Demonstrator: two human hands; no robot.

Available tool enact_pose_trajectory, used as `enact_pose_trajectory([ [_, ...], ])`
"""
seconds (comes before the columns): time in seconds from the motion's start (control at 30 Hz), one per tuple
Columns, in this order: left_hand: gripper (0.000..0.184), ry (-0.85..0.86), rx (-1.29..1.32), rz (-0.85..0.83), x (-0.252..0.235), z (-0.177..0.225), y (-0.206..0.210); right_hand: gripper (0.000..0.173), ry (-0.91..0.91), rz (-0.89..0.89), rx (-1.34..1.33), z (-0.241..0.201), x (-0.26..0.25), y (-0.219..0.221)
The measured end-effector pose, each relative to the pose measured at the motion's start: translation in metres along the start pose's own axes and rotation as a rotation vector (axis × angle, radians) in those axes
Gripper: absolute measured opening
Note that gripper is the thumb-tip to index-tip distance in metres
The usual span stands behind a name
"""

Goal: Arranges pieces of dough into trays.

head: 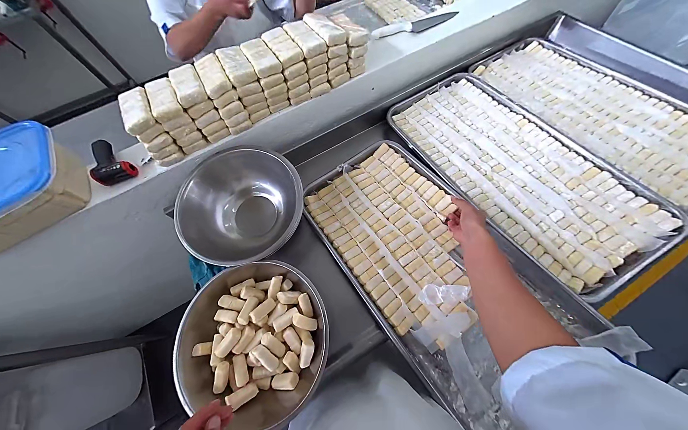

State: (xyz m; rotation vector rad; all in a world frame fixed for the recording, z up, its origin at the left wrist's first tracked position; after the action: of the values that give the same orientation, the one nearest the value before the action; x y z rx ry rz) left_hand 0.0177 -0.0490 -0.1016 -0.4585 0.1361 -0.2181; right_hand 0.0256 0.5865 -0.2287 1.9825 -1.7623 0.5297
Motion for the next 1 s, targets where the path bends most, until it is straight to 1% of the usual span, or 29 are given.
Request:
enact_pose_trajectory([
  [0.03, 0.020, -0.005, 0.005, -0.002, -0.001, -0.001, 0.001, 0.038, 0.014, -0.011, -0.056, -0.001, 0.000, 0.000],
  [0.07, 0.020, -0.009, 0.012, -0.006, -0.003, 0.000, 0.002, 0.033, 0.041, -0.025, -0.118, -0.002, 0.001, -0.001],
  [0.17, 0.020, 0.002, 0.014, -0.022, -0.013, 0.002, 0.006, 0.026, 0.109, -0.059, -0.259, -0.003, 0.000, -0.001],
  [0.23, 0.021, 0.015, 0.002, -0.031, -0.020, 0.005, 0.008, 0.016, 0.068, -0.070, -0.130, -0.003, -0.004, -0.003],
  [0.27, 0.021, 0.017, -0.010, -0.034, -0.023, 0.006, 0.008, 0.018, 0.019, -0.079, -0.002, -0.006, -0.005, -0.003],
  [0.33, 0.020, 0.015, -0.022, -0.037, -0.026, 0.005, 0.007, 0.029, -0.078, -0.100, 0.272, -0.014, -0.005, 0.002],
  [0.4, 0.020, 0.009, -0.020, -0.035, -0.028, 0.003, 0.006, 0.043, -0.132, -0.153, 0.452, -0.022, -0.005, 0.015],
  [0.47, 0.021, 0.004, -0.015, -0.036, -0.028, 0.002, 0.007, 0.051, -0.179, -0.228, 0.598, -0.028, -0.008, 0.029],
  [0.57, 0.021, 0.010, -0.013, -0.033, -0.026, 0.004, 0.007, 0.060, -0.200, -0.326, 0.756, -0.034, -0.019, 0.050],
  [0.7, 0.019, -0.001, -0.029, -0.008, -0.016, 0.001, 0.001, 0.067, -0.115, -0.418, 0.880, -0.032, -0.035, 0.079],
  [0.73, 0.020, -0.004, -0.033, 0.002, -0.014, 0.001, -0.001, 0.067, -0.117, -0.427, 0.951, -0.032, -0.031, 0.087],
  [0.77, 0.020, -0.008, -0.036, 0.008, -0.011, 0.002, -0.002, 0.066, -0.158, -0.434, 1.070, -0.033, -0.023, 0.096],
  [0.83, 0.020, -0.010, -0.042, 0.026, -0.007, 0.003, -0.004, 0.058, -0.301, -0.417, 1.332, -0.037, -0.003, 0.110],
  [0.87, 0.020, -0.009, -0.046, 0.037, -0.005, 0.003, -0.007, 0.054, -0.356, -0.386, 1.393, -0.035, 0.003, 0.112],
  [0.93, 0.020, -0.009, -0.044, 0.056, 0.000, 0.002, -0.011, 0.053, -0.421, -0.324, 1.421, -0.029, 0.004, 0.108],
  [1.0, 0.020, -0.003, -0.040, 0.075, 0.004, -0.002, -0.014, 0.053, -0.471, -0.341, 1.429, -0.030, -0.002, 0.107],
])
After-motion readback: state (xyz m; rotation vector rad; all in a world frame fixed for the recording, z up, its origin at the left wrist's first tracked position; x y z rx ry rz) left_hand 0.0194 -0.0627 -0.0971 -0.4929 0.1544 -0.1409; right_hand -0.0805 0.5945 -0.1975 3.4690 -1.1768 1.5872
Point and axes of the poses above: each hand's wrist, its own x-axis away from the middle knuckle, its own y-axis out of the palm, z = x × y, the point moved 5 cm from there along -x, towards the middle knuckle, and after that the axes turned 11 degrees about -x, right-handed, at the moved point
